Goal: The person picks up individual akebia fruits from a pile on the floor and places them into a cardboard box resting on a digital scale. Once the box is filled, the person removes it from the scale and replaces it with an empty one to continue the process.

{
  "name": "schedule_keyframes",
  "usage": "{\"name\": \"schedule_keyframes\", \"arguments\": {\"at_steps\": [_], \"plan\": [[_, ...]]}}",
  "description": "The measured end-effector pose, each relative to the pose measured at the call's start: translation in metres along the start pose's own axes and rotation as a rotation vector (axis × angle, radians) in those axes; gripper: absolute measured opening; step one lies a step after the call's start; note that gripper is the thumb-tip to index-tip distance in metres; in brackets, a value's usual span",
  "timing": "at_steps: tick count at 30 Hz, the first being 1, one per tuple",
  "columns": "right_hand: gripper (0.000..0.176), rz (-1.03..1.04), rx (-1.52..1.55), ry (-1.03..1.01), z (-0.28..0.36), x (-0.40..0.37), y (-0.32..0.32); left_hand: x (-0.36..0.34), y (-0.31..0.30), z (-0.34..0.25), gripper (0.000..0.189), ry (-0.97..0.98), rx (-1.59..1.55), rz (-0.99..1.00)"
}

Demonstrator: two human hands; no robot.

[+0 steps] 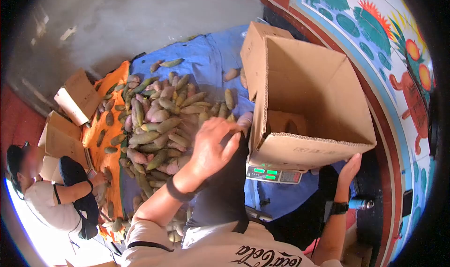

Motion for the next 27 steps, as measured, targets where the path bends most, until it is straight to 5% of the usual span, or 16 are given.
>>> {"name": "schedule_keyframes", "arguments": {"at_steps": [7, 21, 27], "plan": [[0.037, -0.05, -0.033, -0.009, 0.005, -0.004, 0.001, -0.059, 0.005, 0.003, 0.027, 0.104, 0.242, 0.425], [0.033, -0.078, -0.057, -0.093, 0.031, -0.007, 0.003, -0.076, 0.014, -0.005, 0.031, 0.208, 0.505, 0.622], [0.035, -0.077, -0.11, -0.146, 0.042, -0.008, 0.004, -0.081, 0.02, -0.005, 0.038, 0.172, 0.569, 0.558]]}}
Point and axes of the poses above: each hand's wrist, its own x-axis towards the middle knuckle, its own y-axis out of the palm, z = x × y, the point moved 4 cm from there along x, towards the middle knuckle, and after that the axes turned 14 degrees about -z, right-handed, at the moved point
